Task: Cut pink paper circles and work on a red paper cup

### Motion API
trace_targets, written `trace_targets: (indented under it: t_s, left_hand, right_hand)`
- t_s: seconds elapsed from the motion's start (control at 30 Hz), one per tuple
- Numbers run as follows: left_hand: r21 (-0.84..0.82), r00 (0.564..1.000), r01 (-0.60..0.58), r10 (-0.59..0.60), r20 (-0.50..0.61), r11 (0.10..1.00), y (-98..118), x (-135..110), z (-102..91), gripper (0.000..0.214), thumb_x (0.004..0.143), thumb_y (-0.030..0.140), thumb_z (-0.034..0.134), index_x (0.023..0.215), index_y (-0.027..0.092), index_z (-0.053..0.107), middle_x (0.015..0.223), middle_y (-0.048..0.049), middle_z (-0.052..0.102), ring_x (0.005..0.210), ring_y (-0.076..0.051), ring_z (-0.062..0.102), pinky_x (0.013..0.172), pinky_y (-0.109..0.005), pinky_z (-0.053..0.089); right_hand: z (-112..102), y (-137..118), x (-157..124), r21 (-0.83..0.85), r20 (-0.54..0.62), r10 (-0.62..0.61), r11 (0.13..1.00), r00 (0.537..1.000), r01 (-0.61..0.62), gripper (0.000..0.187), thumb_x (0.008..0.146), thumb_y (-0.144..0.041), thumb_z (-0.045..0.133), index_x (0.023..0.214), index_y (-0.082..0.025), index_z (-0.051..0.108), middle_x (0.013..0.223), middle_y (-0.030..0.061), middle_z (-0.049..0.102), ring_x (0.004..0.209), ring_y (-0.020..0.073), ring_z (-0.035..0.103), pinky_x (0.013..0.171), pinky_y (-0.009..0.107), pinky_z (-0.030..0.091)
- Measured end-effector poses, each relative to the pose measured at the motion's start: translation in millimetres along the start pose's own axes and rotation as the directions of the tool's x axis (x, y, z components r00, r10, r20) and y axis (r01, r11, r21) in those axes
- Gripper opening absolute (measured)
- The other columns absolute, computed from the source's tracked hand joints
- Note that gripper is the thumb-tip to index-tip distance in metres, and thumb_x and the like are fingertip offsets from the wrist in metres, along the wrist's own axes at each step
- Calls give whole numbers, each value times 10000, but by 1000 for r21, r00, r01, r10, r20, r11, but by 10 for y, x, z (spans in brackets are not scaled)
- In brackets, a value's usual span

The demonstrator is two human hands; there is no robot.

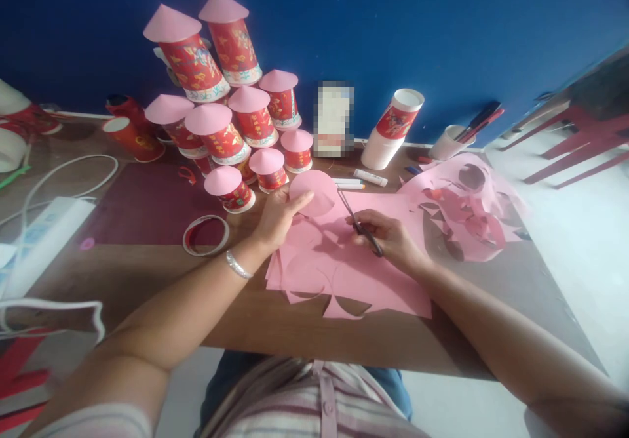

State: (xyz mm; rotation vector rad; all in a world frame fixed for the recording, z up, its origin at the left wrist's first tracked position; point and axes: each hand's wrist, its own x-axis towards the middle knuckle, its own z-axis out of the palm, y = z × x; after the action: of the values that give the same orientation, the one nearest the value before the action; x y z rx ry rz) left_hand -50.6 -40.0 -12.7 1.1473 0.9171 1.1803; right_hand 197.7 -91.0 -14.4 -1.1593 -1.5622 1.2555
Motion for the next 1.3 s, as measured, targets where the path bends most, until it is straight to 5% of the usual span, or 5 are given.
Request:
trace_targets:
  t_s: [0.5, 0.73, 1.3]
  left_hand:
    - [58, 993, 21, -27, 115, 998, 15, 5, -58, 302, 843, 401, 806, 1023, 160, 777, 952, -49, 782, 892, -218, 694, 858, -332, 559]
    - [199, 999, 2, -12, 46, 980, 125, 7, -47, 289, 815, 427, 815, 902, 156, 768, 900, -43, 760, 855, -207, 656, 792, -301, 535]
    - [231, 983, -50, 7, 183, 972, 123, 0, -81, 338, 908, 424, 745, 1127, 169, 783, 1044, -69, 787, 1019, -243, 696, 920, -338, 555]
  right_hand:
    - [0, 62, -12, -49, 118, -64, 996, 991, 70, 469, 775, -569, 903, 1075, -214, 842, 1002, 92, 764, 907, 230, 721, 805, 358, 641]
    - [1, 106, -22, -36, 123, -53, 998, 991, 58, 400, 805, -460, 896, 1124, -226, 839, 1045, 95, 774, 950, 237, 734, 830, 369, 644]
    - [1, 91, -12, -50, 136, -80, 995, 987, 88, 345, 800, -428, 899, 1083, -238, 846, 987, 72, 758, 881, 212, 702, 773, 335, 605]
